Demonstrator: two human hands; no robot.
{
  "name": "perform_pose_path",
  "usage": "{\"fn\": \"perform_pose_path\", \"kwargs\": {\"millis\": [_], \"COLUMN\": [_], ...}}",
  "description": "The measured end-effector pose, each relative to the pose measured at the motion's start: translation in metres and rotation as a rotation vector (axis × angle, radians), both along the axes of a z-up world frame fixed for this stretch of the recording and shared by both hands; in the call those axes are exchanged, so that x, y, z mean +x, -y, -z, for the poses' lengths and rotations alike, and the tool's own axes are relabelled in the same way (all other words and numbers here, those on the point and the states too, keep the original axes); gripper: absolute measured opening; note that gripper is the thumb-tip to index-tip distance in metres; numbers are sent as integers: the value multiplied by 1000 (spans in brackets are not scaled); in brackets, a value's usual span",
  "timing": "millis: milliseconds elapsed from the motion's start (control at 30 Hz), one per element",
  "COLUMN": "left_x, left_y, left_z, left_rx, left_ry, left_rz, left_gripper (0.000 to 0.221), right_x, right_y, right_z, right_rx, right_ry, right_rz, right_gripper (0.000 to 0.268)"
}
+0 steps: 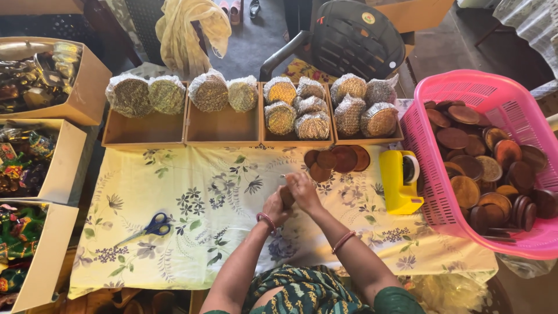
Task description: Wrapping small round items in plastic film and bubble wrap and organizing them.
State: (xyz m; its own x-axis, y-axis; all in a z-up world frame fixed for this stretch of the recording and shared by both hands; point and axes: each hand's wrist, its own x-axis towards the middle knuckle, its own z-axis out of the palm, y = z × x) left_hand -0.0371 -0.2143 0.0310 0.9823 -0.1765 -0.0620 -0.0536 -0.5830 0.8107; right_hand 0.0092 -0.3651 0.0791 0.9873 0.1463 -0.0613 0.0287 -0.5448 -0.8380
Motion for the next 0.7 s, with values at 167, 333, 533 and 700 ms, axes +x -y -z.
{"fn": "perform_pose_path", "kwargs": {"millis": [167,333,533,700], "left_x": [6,0,-1,5], "left_y": [1,1,1,0], "left_z": [24,16,-24,10], "left_rx": [-39,-99,-80,52], "left_ry": [147,305,-43,96], "left_rz": [35,35,-53,101], "left_gripper": [72,66,76,46], "right_x": [-57,-35,-39,-50], "right_y": [-31,-27,-37,-38], "right_z": [-80,-54,-55,-74], "right_rx": [-323,-274,-263,-256], "right_ry": [659,669,301,736], "right_rz": [-226,-181,-34,-106], "right_gripper": [46,39,33,27]}}
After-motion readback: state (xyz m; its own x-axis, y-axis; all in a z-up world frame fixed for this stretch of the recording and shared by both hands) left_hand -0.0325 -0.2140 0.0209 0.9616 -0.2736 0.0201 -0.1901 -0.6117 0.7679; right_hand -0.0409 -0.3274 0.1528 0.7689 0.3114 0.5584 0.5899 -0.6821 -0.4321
